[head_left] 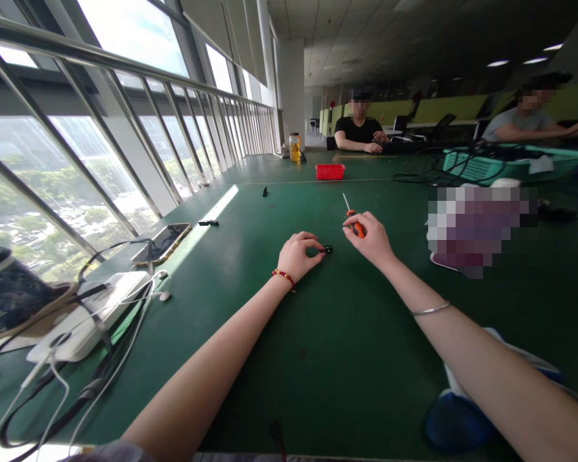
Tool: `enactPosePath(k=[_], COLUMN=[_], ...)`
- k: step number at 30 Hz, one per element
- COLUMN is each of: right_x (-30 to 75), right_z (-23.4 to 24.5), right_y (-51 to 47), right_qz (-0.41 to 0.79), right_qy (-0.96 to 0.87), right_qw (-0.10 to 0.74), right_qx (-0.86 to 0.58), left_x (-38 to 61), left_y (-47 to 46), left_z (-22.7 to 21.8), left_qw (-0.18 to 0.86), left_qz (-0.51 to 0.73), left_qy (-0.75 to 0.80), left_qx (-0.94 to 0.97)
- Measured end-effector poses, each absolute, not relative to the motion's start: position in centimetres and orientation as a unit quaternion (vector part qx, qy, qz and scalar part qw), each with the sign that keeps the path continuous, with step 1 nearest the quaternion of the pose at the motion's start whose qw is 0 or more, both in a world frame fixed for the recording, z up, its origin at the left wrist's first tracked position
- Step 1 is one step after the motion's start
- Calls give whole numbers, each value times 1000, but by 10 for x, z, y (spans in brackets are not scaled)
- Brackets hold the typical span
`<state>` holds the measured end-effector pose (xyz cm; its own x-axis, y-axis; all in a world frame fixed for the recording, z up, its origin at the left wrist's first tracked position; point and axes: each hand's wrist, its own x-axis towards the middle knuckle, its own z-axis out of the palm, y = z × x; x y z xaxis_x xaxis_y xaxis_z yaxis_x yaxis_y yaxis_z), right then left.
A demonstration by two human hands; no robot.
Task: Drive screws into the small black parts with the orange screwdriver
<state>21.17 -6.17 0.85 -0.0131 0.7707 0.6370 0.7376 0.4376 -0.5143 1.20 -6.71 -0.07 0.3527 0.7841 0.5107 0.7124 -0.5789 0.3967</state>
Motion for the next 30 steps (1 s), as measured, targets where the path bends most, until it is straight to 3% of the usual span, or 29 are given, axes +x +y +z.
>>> enactPosePath(k=[11,17,24,30], right_x=[225,224,220,220], right_z=[-10,-6,-5,-3], right_y=[-46,-49,-52,-54], right_qz=[62,46,33,26], right_qy=[-685,-708,-717,-720], right_qw=[290,248,230,225], right_qx=[-666,-660,-657,-656], left_x=[19,-4,-109,-163], left_y=[-60,-62,-55,-64], left_z=[-3,9,23,25], left_qw=[98,59,-26,-5], left_qz=[272,266,266,247], left_qy=[482,563,730,795], left_qx=[827,780,629,555])
